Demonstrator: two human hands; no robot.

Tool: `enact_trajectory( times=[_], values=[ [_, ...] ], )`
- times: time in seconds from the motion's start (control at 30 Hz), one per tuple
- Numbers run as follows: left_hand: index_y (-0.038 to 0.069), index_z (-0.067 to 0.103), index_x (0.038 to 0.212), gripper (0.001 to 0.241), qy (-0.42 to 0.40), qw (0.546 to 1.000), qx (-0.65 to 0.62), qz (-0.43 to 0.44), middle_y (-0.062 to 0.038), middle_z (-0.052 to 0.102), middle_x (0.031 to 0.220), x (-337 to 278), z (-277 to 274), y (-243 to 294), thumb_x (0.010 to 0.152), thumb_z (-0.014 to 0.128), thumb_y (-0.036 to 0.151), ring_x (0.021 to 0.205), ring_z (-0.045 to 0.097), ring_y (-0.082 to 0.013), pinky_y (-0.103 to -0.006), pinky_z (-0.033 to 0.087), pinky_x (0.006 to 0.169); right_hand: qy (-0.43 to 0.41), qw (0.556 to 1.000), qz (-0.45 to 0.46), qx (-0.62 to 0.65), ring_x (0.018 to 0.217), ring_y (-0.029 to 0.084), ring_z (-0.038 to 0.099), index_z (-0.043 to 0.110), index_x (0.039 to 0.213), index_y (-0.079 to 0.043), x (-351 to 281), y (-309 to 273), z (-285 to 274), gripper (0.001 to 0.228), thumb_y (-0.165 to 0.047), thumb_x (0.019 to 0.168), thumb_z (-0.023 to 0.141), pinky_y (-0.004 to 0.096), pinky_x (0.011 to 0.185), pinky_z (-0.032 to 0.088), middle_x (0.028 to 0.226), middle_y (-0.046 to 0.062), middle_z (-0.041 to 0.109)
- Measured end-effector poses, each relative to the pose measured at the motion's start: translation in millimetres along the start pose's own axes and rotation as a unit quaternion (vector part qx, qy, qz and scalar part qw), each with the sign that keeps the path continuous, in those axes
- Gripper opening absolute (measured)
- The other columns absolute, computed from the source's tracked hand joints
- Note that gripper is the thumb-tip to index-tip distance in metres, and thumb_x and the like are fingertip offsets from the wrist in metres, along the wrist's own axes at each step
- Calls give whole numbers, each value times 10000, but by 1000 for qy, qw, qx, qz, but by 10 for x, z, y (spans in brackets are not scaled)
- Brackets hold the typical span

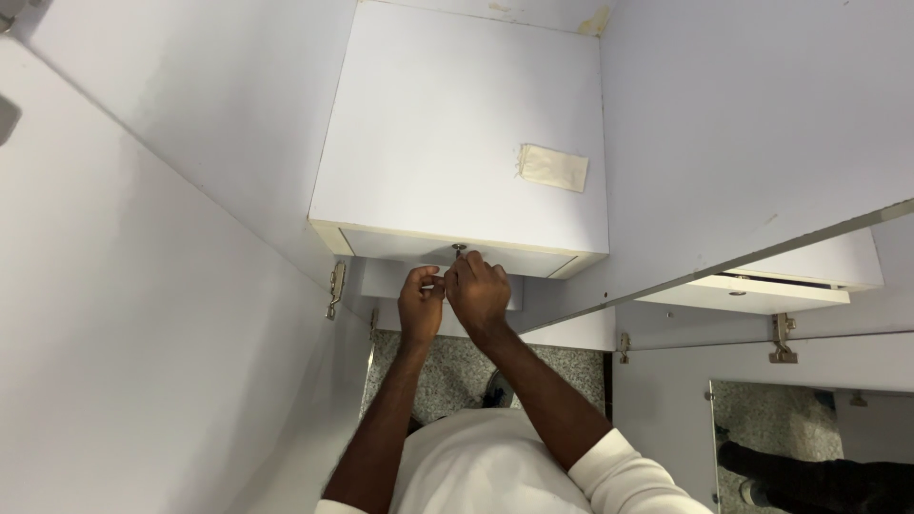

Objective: The person cleans the interior of a white cabinet and its drawers using a white cloth. They wipe the bottom and sides of the cabinet, then open a drawer to wipe its interior surfaces. The person also wipes the exterior front of the cabinet and the drawer face before closing it.

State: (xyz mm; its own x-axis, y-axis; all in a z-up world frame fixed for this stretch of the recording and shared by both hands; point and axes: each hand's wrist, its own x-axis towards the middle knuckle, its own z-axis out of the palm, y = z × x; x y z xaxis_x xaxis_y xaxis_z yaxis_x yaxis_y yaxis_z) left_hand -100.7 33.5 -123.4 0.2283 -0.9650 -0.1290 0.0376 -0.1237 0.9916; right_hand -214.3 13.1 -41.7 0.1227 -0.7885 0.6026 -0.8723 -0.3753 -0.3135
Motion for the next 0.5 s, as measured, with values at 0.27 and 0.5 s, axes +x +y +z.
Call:
enact_trajectory(
  times=[0.27,0.5],
  values=[
    [92,564,1325,462,130,991,12,-36,-83,660,1142,249,-395,344,1011,588,429,931,640,-178,-335,556,731,-70,992,38,99,732,201,690,742,1097,-35,-66,145,-491,252,-203,911,766,348,610,553,994,84,710],
    [21,293,1568,1023,131,931,-187,-285,-197,538,1423,539,-894,164,905,470,779,1216,597,-330,-446,546,959,-183,821,444,309,1046,247,670,649,1328,-45,-953,1119,-142,577,-468,938,702,410,816,591,1225,137,680]
  ],
)
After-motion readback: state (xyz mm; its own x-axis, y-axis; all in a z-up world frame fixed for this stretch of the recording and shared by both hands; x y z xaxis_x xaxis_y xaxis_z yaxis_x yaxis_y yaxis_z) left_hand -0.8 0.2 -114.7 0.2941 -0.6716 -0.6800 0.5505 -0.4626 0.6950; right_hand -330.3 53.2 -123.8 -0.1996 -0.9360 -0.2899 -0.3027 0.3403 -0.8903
